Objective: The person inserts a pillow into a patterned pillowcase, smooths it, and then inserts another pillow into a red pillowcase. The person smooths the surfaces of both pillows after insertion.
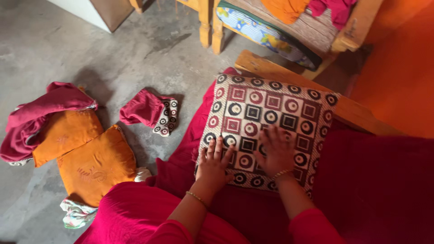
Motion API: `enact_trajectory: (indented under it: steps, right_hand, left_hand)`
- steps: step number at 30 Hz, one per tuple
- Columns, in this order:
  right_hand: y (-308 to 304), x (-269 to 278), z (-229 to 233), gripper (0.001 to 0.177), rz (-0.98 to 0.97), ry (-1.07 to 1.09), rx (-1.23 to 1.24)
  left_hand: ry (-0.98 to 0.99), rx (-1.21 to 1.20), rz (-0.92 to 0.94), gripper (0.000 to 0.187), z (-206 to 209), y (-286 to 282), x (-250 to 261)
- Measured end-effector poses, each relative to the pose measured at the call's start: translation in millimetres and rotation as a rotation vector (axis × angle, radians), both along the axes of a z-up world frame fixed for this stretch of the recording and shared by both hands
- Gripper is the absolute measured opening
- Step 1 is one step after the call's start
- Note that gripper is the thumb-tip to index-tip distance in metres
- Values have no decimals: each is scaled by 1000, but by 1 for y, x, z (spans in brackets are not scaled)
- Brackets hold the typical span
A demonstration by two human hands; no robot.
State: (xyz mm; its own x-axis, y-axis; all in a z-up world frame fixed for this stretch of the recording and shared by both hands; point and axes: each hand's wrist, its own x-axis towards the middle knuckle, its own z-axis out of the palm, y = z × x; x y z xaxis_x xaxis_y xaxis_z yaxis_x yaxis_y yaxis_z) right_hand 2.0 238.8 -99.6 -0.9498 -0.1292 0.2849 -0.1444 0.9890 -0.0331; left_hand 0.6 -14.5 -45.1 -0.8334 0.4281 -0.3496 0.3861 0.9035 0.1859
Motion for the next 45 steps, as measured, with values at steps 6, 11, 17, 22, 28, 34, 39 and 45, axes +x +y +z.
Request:
enact_trajectory:
  steps: [6, 11, 17, 22, 28, 34, 39, 45]
  right_hand:
    - [67, 16, -5, 84, -325, -47, 31]
    - [104, 41, -24, 80, -538, -85, -31]
    - [22, 15, -41, 76, -569, 80, -241]
    - [-128, -9, 0, 74, -300, 69, -211]
    - [-343, -69, -7, 41, 535, -54, -341]
    - [-543, -117, -170, 51, 719, -778, -253]
    - [-615, -139, -314, 67, 289, -1252, 342]
    - [-641, -136, -443, 110, -240, -1237, -358]
  left_hand:
    - [0, 90, 66, 106, -28, -7, 6]
    - [45, 162, 124, 105, -51, -24, 13]
    - [-91, 238, 535, 84, -38, -137, 2]
    - [320, 548, 938, 48, -27, -287, 32]
    - [514, 835, 1401, 30, -86, -415, 73]
    - [225, 1070, 1736, 32, -136, -463, 71]
    - [336, 1186, 1766, 24, -149, -465, 60]
    - [254, 1540, 1802, 17, -195, -433, 93]
